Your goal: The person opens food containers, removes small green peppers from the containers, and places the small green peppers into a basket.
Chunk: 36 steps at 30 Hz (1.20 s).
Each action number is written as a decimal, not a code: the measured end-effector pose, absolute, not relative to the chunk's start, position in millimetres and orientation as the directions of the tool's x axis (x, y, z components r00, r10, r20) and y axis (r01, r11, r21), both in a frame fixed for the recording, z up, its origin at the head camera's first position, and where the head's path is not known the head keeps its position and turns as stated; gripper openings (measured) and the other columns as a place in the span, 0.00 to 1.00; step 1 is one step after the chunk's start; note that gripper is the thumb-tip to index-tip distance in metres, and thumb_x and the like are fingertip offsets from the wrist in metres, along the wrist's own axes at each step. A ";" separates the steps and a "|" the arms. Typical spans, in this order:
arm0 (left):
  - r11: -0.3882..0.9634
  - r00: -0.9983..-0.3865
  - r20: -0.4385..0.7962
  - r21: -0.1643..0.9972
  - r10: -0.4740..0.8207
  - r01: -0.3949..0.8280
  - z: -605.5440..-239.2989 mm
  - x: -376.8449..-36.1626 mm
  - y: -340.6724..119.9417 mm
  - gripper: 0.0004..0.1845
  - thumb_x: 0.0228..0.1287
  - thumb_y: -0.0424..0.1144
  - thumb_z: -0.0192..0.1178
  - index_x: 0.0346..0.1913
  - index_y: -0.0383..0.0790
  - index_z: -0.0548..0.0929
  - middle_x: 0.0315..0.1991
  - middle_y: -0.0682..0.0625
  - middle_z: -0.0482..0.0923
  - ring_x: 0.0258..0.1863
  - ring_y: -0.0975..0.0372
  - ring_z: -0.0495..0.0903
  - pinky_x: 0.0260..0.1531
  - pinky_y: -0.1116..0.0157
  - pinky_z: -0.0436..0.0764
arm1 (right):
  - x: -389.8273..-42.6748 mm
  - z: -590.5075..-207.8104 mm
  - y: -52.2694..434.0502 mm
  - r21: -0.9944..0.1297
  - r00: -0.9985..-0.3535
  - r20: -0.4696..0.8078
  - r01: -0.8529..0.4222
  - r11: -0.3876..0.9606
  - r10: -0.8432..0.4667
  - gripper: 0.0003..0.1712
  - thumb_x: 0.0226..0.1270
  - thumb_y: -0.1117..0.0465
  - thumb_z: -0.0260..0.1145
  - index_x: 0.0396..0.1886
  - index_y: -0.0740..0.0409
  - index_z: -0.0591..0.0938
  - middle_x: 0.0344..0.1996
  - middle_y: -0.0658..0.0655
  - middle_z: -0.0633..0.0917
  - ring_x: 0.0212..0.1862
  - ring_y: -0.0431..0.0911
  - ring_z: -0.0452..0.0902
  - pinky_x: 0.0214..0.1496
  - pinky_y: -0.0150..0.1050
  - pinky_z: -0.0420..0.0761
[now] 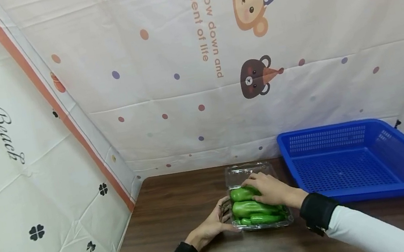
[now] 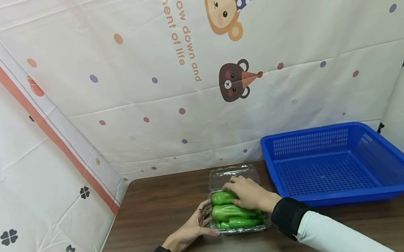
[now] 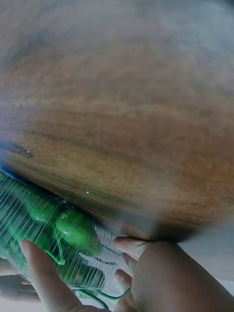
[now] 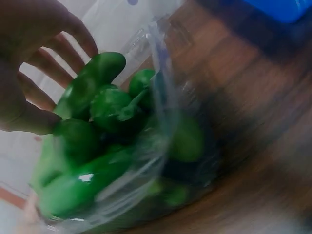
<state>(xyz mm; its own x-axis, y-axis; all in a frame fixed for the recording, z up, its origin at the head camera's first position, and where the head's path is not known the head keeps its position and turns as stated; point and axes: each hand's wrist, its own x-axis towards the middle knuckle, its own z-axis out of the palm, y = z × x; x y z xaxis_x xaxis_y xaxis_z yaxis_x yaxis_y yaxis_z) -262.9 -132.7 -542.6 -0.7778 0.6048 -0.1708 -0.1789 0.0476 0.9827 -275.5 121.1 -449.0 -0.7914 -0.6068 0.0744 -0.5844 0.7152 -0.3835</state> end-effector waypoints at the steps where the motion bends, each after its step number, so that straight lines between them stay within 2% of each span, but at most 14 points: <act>1: 0.047 -0.778 -0.170 0.983 0.605 -0.179 -543.1 -262.7 -132.5 0.51 0.60 0.20 0.67 0.80 0.44 0.50 0.81 0.38 0.48 0.80 0.40 0.52 0.78 0.45 0.59 | -275.2 -450.8 120.7 -0.360 -0.783 0.085 -0.600 0.714 -0.616 0.22 0.67 0.65 0.72 0.61 0.58 0.81 0.57 0.65 0.81 0.58 0.63 0.78 0.56 0.61 0.80; 12: 0.060 -0.792 -0.185 0.981 0.581 -0.185 -542.1 -259.4 -130.1 0.51 0.60 0.21 0.68 0.80 0.45 0.51 0.80 0.38 0.52 0.78 0.38 0.55 0.74 0.46 0.66 | -273.5 -456.6 117.4 -0.159 -0.739 0.154 -0.674 0.722 -0.656 0.27 0.62 0.64 0.76 0.61 0.56 0.80 0.53 0.61 0.83 0.54 0.59 0.80 0.52 0.58 0.83; 15: 0.066 -0.791 -0.188 0.981 0.582 -0.185 -541.6 -258.8 -128.8 0.51 0.60 0.22 0.69 0.79 0.46 0.51 0.80 0.39 0.52 0.78 0.39 0.55 0.73 0.46 0.67 | -273.0 -460.1 117.0 -0.153 -0.740 0.181 -0.672 0.725 -0.648 0.28 0.61 0.64 0.77 0.61 0.56 0.81 0.52 0.60 0.83 0.53 0.58 0.80 0.51 0.58 0.83; 24: 0.058 -0.793 -0.170 0.984 0.585 -0.169 -541.6 -259.3 -130.5 0.51 0.59 0.23 0.69 0.79 0.47 0.52 0.80 0.39 0.52 0.79 0.40 0.55 0.76 0.45 0.62 | -274.0 -465.3 118.3 -0.130 -0.743 0.236 -0.663 0.738 -0.626 0.29 0.58 0.62 0.79 0.61 0.52 0.82 0.51 0.58 0.84 0.53 0.56 0.81 0.51 0.57 0.83; 32: 0.068 -0.798 -0.186 0.981 0.573 -0.179 -540.2 -257.3 -130.3 0.50 0.59 0.23 0.70 0.79 0.47 0.53 0.81 0.39 0.50 0.79 0.39 0.54 0.76 0.44 0.62 | -272.9 -443.4 115.2 -0.124 -0.759 0.252 -0.641 0.758 -0.600 0.29 0.56 0.64 0.78 0.59 0.52 0.82 0.54 0.62 0.84 0.56 0.59 0.80 0.54 0.61 0.82; 36: 0.076 -0.789 -0.206 0.977 0.579 -0.199 -539.9 -256.5 -131.2 0.49 0.62 0.24 0.68 0.79 0.48 0.52 0.82 0.37 0.45 0.79 0.35 0.51 0.74 0.42 0.65 | -274.4 -428.1 118.6 -0.099 -0.753 0.300 -0.636 0.766 -0.586 0.31 0.56 0.62 0.80 0.61 0.53 0.81 0.54 0.61 0.83 0.56 0.58 0.80 0.54 0.58 0.83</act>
